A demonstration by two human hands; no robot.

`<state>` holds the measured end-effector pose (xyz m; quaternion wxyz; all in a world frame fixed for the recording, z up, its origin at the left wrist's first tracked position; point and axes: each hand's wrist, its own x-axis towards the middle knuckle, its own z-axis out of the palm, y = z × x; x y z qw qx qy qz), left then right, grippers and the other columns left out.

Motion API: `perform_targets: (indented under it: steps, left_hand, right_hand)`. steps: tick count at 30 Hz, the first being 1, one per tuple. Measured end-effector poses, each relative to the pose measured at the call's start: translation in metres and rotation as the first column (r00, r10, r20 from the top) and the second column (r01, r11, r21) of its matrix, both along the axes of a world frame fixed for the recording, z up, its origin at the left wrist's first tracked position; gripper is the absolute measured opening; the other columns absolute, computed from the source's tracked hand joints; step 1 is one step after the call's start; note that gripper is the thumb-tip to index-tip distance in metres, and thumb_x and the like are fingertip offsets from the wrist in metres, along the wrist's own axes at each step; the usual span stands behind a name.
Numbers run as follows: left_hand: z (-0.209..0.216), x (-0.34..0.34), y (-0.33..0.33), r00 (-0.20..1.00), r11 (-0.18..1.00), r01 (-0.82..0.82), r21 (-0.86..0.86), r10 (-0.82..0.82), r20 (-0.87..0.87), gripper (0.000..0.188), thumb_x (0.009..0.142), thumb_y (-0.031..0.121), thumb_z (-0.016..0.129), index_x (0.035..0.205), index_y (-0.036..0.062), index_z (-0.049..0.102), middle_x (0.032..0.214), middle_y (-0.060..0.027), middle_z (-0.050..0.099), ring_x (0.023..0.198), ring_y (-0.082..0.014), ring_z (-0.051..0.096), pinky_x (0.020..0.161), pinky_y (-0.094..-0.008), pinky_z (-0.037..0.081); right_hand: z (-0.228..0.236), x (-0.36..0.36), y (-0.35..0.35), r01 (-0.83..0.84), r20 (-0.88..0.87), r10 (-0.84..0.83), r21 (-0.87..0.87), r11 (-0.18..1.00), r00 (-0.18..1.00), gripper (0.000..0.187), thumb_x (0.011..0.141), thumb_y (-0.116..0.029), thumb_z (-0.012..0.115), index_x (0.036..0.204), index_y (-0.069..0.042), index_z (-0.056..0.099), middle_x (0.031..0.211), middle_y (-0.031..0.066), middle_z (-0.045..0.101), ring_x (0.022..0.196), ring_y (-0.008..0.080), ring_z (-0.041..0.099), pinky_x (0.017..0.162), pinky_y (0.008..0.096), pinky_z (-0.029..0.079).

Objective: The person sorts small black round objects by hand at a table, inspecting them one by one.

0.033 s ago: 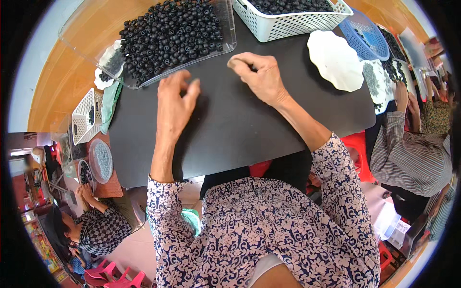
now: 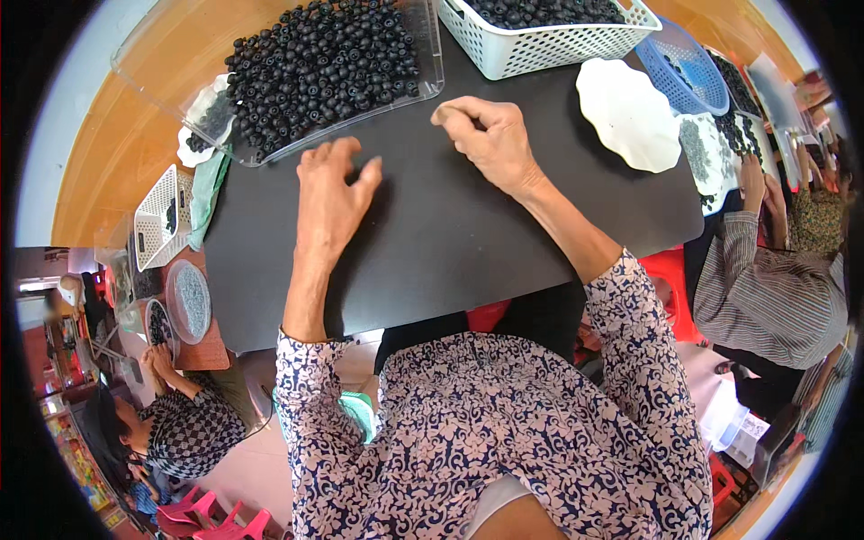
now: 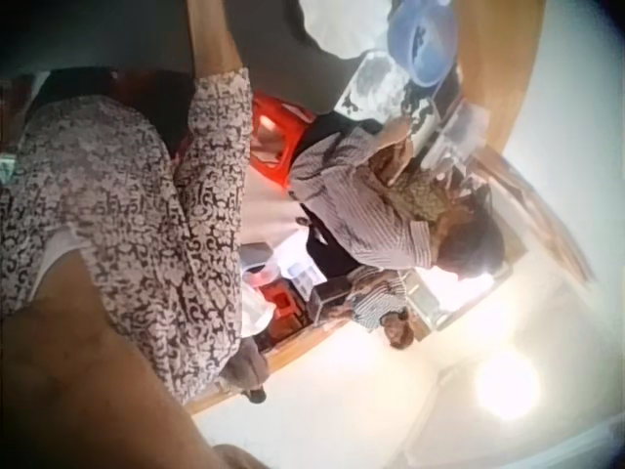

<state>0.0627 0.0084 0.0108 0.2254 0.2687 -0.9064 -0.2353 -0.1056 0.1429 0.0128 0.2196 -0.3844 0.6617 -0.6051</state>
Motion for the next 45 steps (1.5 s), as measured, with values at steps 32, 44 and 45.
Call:
perform_targets:
  steps: [32, 44, 45]
  left_hand:
    - [0.002, -0.032, -0.019, 0.903, 0.996, 0.081, -0.022, -0.083, -0.422, 0.030, 0.085, 0.011, 0.062, 0.113, 0.0009, 0.055, 0.092, -0.0117, 0.059, 0.089, -0.0265, 0.055, 0.083, -0.0376, 0.045]
    - [-0.019, -0.064, -0.057, 0.983, 0.883, -0.049, -0.467, -0.040, -0.179, 0.036, 0.081, 0.011, 0.067, 0.115, 0.0026, 0.057, 0.116, -0.0190, 0.049, 0.108, -0.0354, 0.045, 0.092, -0.0444, 0.039]
    - [-0.019, -0.062, -0.054, 0.982, 0.878, -0.047, -0.477, -0.047, -0.182, 0.035, 0.081, 0.009, 0.066, 0.114, 0.0024, 0.057, 0.116, -0.0190, 0.049, 0.108, -0.0354, 0.045, 0.092, -0.0442, 0.040]
  right_hand:
    - [-0.006, 0.018, -0.003, -0.155, -0.378, 0.141, -0.008, 0.988, 0.915, 0.017, 0.082, -0.005, 0.067, 0.099, -0.001, 0.066, 0.074, 0.0065, 0.058, 0.065, 0.0120, 0.053, 0.060, 0.0265, 0.045]
    - [-0.010, 0.013, -0.006, -0.137, -0.185, 0.136, 0.007, 0.991, 0.973, 0.013, 0.087, -0.007, 0.061, 0.095, 0.001, 0.066, 0.076, 0.0048, 0.064, 0.063, 0.0073, 0.054, 0.056, 0.0241, 0.045]
    - [-0.010, 0.012, -0.006, -0.165, -0.232, 0.160, 0.001, 0.986, 0.960, 0.013, 0.089, -0.004, 0.058, 0.097, 0.002, 0.066, 0.077, 0.0024, 0.062, 0.062, 0.0048, 0.051, 0.056, 0.0208, 0.043]
